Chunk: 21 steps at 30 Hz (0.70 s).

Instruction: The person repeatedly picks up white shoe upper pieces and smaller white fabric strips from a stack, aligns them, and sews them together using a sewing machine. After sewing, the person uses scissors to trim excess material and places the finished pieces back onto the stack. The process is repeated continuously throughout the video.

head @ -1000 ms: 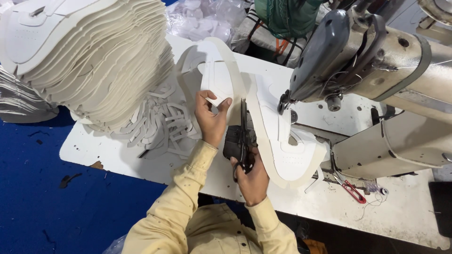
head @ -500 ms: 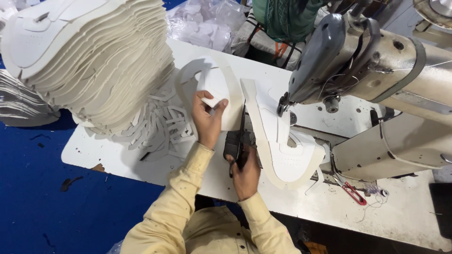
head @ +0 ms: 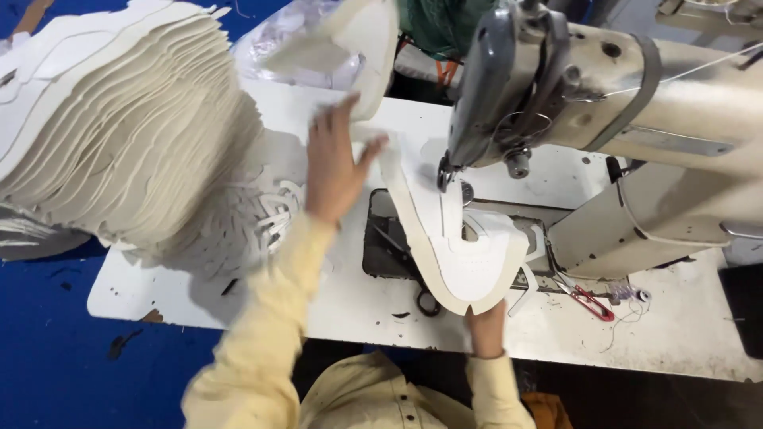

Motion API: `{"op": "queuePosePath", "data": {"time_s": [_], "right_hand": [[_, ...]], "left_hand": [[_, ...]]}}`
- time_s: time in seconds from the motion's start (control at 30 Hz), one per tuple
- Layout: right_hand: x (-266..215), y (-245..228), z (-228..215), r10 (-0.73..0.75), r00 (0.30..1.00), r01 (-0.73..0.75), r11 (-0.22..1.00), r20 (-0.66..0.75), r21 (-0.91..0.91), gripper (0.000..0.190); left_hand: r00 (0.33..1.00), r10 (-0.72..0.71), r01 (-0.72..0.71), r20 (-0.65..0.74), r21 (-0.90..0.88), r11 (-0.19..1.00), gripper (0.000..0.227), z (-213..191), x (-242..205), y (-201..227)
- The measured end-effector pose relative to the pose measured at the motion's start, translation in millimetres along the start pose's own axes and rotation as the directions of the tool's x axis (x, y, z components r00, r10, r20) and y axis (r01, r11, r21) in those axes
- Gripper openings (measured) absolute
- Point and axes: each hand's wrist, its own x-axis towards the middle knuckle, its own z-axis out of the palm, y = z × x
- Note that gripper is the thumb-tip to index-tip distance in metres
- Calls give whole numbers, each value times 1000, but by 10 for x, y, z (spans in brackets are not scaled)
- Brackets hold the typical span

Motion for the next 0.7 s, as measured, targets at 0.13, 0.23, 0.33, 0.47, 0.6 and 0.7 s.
{"op": "queuePosePath", "data": {"time_s": [0.13,0.23,0.33,0.47,0.6,0.7], "right_hand": [[670,-580,-631,654,718,-549,322,238,772,64],[979,-730,-819,628,692,-586,202,356,785,74],[961,-764,-764,566,766,-573,384,306,724,62],[784,-1082,-722,418,905,-361,660,77,658,58],[821,-1225,-742,389,921,-322,715,29,621,55],[872,-1197,-746,346,937,-286,689,45,666,59]], "left_hand": [[952,-283,306,118,-326,894,79,236,-576,478],[915,-346,404,209,-436,804,85,347,-587,690],[872,-386,486,300,-442,754,80,322,-427,799],[782,-465,622,416,-462,633,53,240,-330,897],[758,-497,647,422,-582,493,38,252,-552,1005],[821,-493,556,287,-596,579,34,294,-647,1047]]}}
